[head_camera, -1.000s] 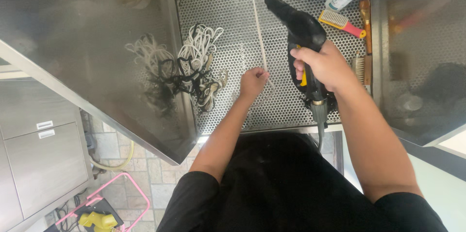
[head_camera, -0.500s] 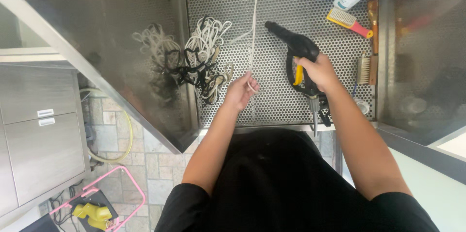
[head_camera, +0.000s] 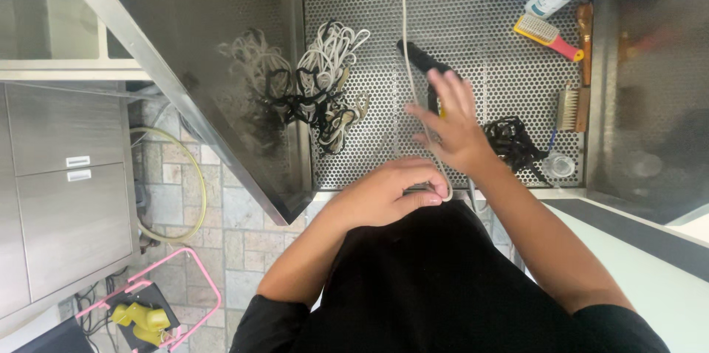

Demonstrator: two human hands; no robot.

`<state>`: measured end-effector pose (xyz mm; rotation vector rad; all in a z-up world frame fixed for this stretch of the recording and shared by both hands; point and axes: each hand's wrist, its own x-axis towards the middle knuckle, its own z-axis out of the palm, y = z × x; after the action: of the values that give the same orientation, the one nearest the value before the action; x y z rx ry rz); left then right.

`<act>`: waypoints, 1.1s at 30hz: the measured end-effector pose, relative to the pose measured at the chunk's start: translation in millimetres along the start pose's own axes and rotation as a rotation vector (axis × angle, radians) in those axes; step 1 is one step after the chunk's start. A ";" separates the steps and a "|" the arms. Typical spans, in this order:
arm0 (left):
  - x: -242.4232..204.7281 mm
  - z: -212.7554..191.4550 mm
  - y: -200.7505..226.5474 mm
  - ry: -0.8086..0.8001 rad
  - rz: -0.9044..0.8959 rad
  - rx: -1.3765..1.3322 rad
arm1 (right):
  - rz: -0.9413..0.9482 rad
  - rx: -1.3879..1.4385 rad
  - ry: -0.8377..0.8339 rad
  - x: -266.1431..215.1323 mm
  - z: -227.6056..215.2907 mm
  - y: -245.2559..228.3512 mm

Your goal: The person cleans shoelaces by holding them against a perforated metal surface and spraying them with water from a high-pressure nozzle. The person handles multiple sets of black and white laces one at a time, turning and shaking them under the water stream.

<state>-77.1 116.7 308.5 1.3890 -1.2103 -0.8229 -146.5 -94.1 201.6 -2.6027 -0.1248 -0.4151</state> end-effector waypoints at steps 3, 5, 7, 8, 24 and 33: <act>14.8 -15.5 -7.4 0.118 -0.016 -0.169 | 0.134 0.496 -0.146 -3.9 -4.9 -14.7; 31.9 -21.6 -33.9 0.272 -0.129 -0.347 | 0.583 1.019 -0.205 -14.7 -11.1 -28.6; 48.2 -24.3 -69.7 0.309 -0.105 -0.431 | 0.518 1.420 -0.170 -26.0 -25.7 -39.0; 53.8 -21.1 -87.8 0.329 -0.094 -0.474 | 0.478 1.620 -0.151 -29.6 -35.7 -41.4; 29.8 33.3 -176.2 -0.301 -0.540 0.313 | 0.627 0.280 -0.189 -2.2 -193.0 -20.4; 35.9 100.4 -195.4 -0.355 -0.548 0.453 | 0.574 0.086 0.051 -12.2 -243.6 -47.4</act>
<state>-119.3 38.8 104.2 2.0612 -1.3562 -1.2674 -231.2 -172.1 421.7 -2.3976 0.5939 -0.2565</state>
